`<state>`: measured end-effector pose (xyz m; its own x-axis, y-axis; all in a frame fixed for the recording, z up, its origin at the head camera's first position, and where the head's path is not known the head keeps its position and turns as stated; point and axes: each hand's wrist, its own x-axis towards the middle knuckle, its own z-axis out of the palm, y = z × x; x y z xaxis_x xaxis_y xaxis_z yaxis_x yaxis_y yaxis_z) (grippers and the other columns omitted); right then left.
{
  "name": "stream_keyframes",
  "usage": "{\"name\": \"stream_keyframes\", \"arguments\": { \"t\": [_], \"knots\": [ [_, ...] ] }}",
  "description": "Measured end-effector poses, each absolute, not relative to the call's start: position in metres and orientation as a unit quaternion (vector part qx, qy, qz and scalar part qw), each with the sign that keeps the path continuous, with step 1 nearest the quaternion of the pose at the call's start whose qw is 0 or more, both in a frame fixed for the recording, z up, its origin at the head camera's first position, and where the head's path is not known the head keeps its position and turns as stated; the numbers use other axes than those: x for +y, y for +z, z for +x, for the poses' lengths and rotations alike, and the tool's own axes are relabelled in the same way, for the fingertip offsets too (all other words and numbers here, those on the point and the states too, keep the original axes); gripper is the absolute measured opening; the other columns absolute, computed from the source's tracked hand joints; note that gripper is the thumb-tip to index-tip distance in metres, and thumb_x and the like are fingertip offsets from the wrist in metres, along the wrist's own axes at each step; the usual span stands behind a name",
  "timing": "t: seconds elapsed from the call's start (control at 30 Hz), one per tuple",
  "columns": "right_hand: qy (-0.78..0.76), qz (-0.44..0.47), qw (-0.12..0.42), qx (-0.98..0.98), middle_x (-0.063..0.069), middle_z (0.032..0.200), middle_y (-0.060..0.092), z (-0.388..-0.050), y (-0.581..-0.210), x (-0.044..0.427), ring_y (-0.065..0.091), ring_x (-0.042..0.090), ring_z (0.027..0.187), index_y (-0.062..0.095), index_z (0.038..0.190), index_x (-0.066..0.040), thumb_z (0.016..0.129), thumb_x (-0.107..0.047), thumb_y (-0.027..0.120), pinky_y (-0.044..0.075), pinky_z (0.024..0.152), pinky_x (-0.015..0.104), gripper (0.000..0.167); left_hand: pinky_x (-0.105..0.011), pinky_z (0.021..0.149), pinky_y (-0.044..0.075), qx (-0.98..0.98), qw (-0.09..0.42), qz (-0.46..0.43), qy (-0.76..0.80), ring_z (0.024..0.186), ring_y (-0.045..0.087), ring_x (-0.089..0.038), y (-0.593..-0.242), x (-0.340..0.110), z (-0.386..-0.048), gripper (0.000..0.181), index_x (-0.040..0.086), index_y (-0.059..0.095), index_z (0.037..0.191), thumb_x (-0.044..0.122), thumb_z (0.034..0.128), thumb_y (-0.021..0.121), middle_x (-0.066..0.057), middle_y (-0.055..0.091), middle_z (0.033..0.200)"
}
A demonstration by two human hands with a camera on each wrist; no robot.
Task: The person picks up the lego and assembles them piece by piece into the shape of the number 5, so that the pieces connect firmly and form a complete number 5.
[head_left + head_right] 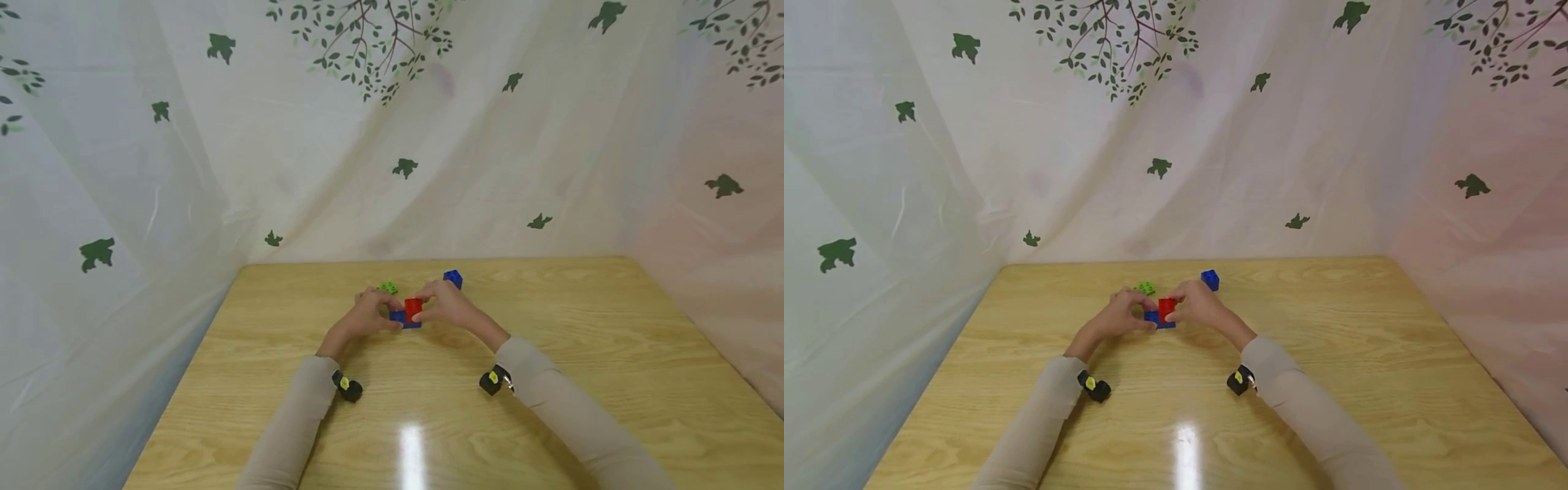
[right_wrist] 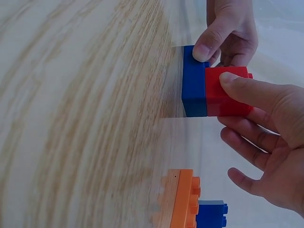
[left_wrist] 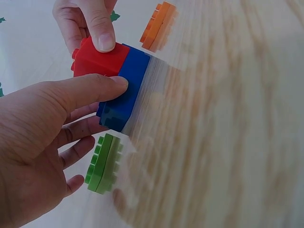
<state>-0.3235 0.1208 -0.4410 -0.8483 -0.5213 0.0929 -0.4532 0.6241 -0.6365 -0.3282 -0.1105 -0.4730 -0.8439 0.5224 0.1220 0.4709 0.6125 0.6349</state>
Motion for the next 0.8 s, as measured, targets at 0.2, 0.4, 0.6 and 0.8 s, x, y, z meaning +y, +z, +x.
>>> {"name": "stream_keyframes", "arguments": {
  "t": [0.2, 0.4, 0.6, 0.8],
  "knots": [
    [-0.342, -0.266, 0.055, 0.9, 0.013, 0.105, 0.073, -0.321, -0.441, 0.12, 0.067, 0.029, 0.099, 0.073, 0.12, 0.003, 0.084, -0.022, 0.085, 0.057, 0.079, 0.035, 0.046, -0.05, 0.098, 0.024, 0.895, 0.038, 0.278, 0.348, 0.099, 0.047, -0.018, -0.471, -0.111, -0.327, 0.029, 0.011, 0.078, 0.105, 0.019, 0.08, 0.088, -0.001, 0.076, 0.101],
    [-0.319, -0.278, 0.052, 0.905, 0.011, 0.106, 0.073, -0.32, -0.436, 0.12, 0.068, 0.029, 0.1, 0.075, 0.116, 0.001, 0.085, -0.021, 0.084, 0.057, 0.083, 0.039, 0.039, -0.05, 0.097, 0.023, 0.892, 0.038, 0.281, 0.351, 0.101, 0.047, -0.019, -0.471, -0.109, -0.324, 0.029, 0.01, 0.077, 0.107, 0.02, 0.0808, 0.087, -0.002, 0.076, 0.102],
    [-0.319, -0.276, 0.068, 0.904, 0.013, 0.109, 0.073, -0.316, -0.429, 0.119, 0.068, 0.032, 0.104, 0.073, 0.118, 0.0, 0.086, -0.02, 0.083, 0.057, 0.088, 0.044, 0.039, -0.05, 0.097, 0.023, 0.896, 0.04, 0.273, 0.349, 0.103, 0.047, -0.02, -0.471, -0.109, -0.324, 0.029, 0.01, 0.077, 0.107, 0.02, 0.0813, 0.087, -0.003, 0.075, 0.101],
    [-0.315, -0.278, 0.068, 0.905, 0.013, 0.111, 0.072, -0.317, -0.429, 0.119, 0.068, 0.032, 0.105, 0.072, 0.122, 0.0, 0.087, -0.02, 0.083, 0.057, 0.089, 0.044, 0.042, -0.049, 0.097, 0.023, 0.896, 0.044, 0.271, 0.348, 0.104, 0.047, -0.02, -0.471, -0.11, -0.325, 0.029, 0.011, 0.077, 0.108, 0.021, 0.0827, 0.086, -0.002, 0.074, 0.102]
  ]
}}
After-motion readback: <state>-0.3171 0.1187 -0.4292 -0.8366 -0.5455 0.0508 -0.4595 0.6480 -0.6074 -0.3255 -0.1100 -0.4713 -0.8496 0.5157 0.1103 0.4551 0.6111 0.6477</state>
